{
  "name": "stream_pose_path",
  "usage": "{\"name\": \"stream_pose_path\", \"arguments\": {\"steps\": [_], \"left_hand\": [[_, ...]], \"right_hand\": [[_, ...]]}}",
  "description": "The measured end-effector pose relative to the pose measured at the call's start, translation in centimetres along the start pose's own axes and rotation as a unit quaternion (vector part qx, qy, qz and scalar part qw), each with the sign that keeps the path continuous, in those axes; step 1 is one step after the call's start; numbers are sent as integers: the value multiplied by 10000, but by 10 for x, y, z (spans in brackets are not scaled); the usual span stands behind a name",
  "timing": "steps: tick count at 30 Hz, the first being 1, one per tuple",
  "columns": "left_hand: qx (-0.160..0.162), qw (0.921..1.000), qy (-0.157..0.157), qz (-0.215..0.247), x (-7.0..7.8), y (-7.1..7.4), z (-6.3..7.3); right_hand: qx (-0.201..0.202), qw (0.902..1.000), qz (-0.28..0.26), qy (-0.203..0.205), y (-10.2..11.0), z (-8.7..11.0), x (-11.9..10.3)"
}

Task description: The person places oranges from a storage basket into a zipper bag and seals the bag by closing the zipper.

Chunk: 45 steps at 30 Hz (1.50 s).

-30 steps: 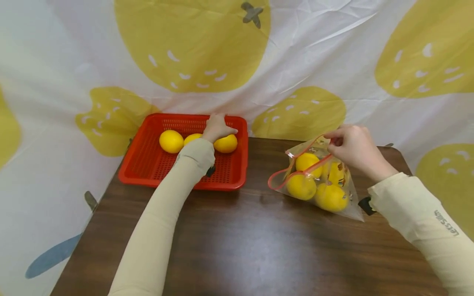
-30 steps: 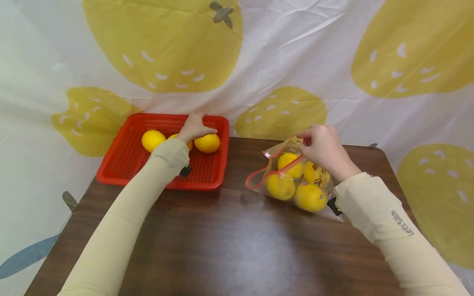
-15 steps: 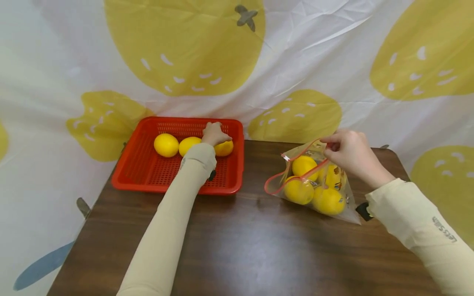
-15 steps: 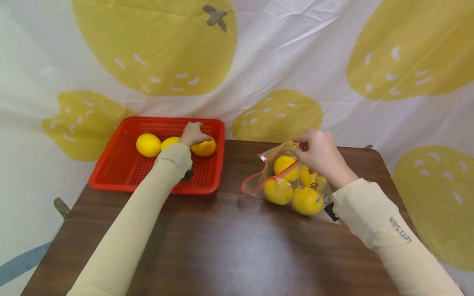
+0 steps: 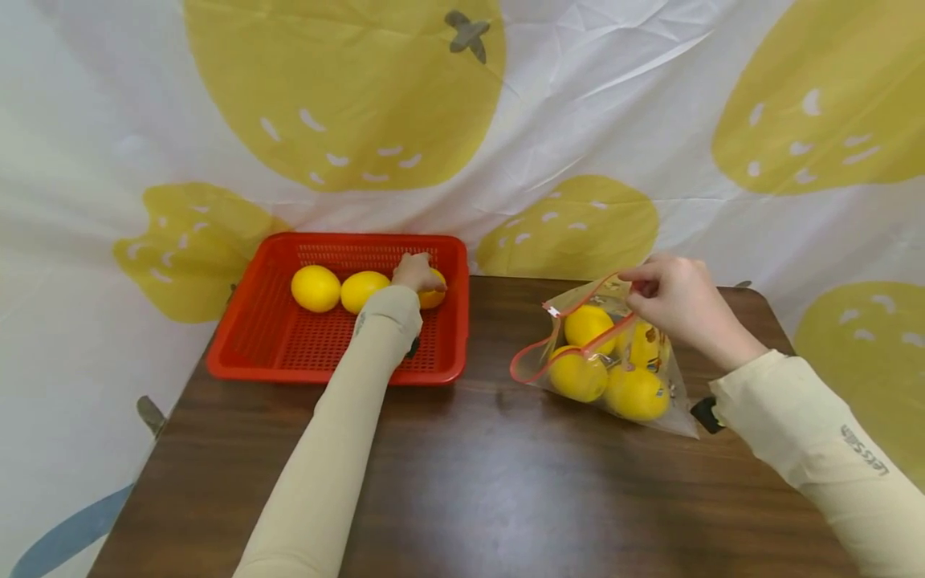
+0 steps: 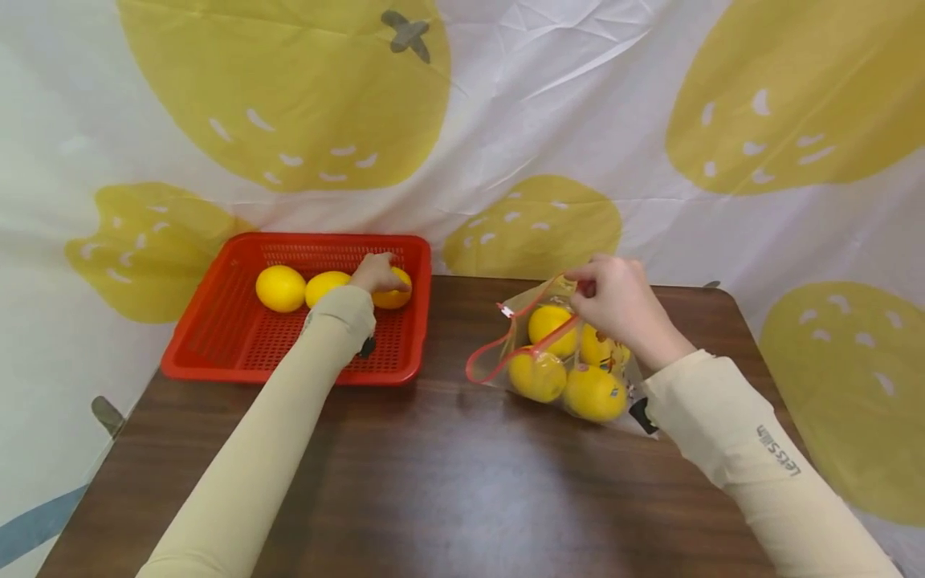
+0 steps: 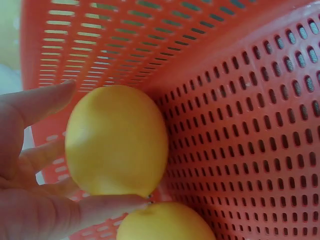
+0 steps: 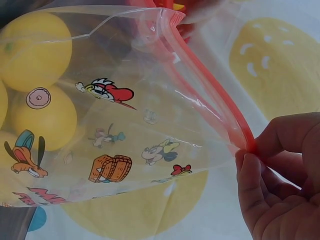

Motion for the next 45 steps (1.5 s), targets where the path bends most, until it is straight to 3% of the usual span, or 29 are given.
{"name": "stream_pose_path", "arguments": {"steps": [9,18,27,36,45], "left_hand": [[61,9996,280,-86,-12,-7,-11],[149,9992,207,-295,-15,-7,-12],[282,9993,227,-115,-14,11,-3],[244,9984,-482,143,-9,33,17],[269,9888,-1431,336,6,46,43]], "right_hand": [[-14,9998,-106,137,0,1,-3],[120,9992,59,365,0,-2,-6],[-13,9999,-6,134,-2,-6,-2],[-101,9996,-82,252,-2,-12,1],[-131,9999,-49,72,-4,-14,9]]}}
Point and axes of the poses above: each hand's wrist, its own z-axis away from the middle knuckle, its own y-axis out of the back of the hand, x = y × z, the point moved 6 cm from there along -z, towards the middle knuckle, and after that the axes turned 12 degrees about y, right-handed, at the moved point
